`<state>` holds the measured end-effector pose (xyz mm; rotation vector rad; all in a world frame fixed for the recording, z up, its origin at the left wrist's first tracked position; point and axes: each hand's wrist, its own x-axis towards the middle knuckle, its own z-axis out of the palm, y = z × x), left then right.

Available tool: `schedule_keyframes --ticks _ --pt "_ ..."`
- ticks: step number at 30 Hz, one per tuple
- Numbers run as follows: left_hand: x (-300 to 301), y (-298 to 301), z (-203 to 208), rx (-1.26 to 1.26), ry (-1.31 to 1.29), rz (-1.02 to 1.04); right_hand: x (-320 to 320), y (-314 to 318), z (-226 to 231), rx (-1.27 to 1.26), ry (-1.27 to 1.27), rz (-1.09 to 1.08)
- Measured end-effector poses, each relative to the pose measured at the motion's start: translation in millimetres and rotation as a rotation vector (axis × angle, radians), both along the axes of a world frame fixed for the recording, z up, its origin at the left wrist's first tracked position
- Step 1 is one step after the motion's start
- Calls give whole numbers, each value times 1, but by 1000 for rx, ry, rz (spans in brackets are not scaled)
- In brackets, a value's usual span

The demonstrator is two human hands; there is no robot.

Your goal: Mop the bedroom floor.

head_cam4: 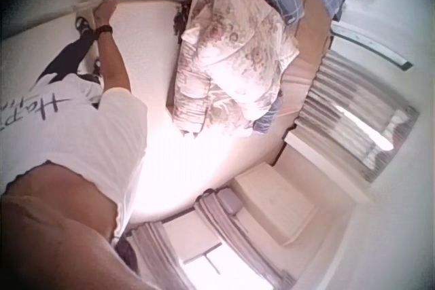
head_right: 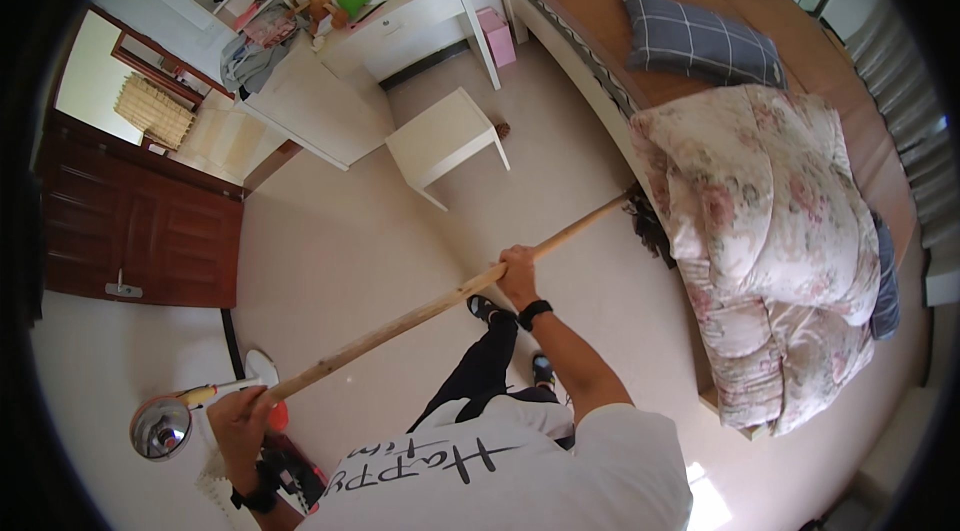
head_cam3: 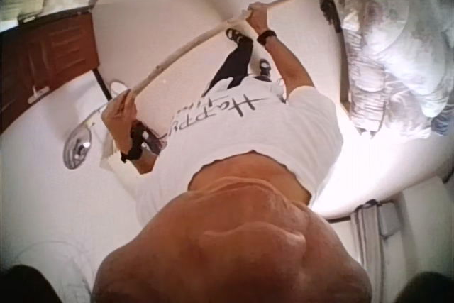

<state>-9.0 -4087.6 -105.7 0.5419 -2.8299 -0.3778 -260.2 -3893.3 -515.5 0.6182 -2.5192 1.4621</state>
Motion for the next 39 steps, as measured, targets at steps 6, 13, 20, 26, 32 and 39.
schedule_keyframes --ticks 6,13,20,26,32,39 --pt "-87 -97 29 -17 19 31 -43 -72 47 60 3 15" --pt "-216 -172 106 -246 155 -113 -98 -160 94 -53 -165 -70" --pt "-318 -177 95 -354 119 4 -234 -206 86 -159 -43 -89" --pt "-400 -173 82 -420 114 101 -383 -253 74 -155 6 59" --pt "-463 -142 16 -511 42 -69 -520 -281 23 -132 77 203" --pt "-459 -115 -20 -286 -52 -191 -536 -266 10 208 83 325"
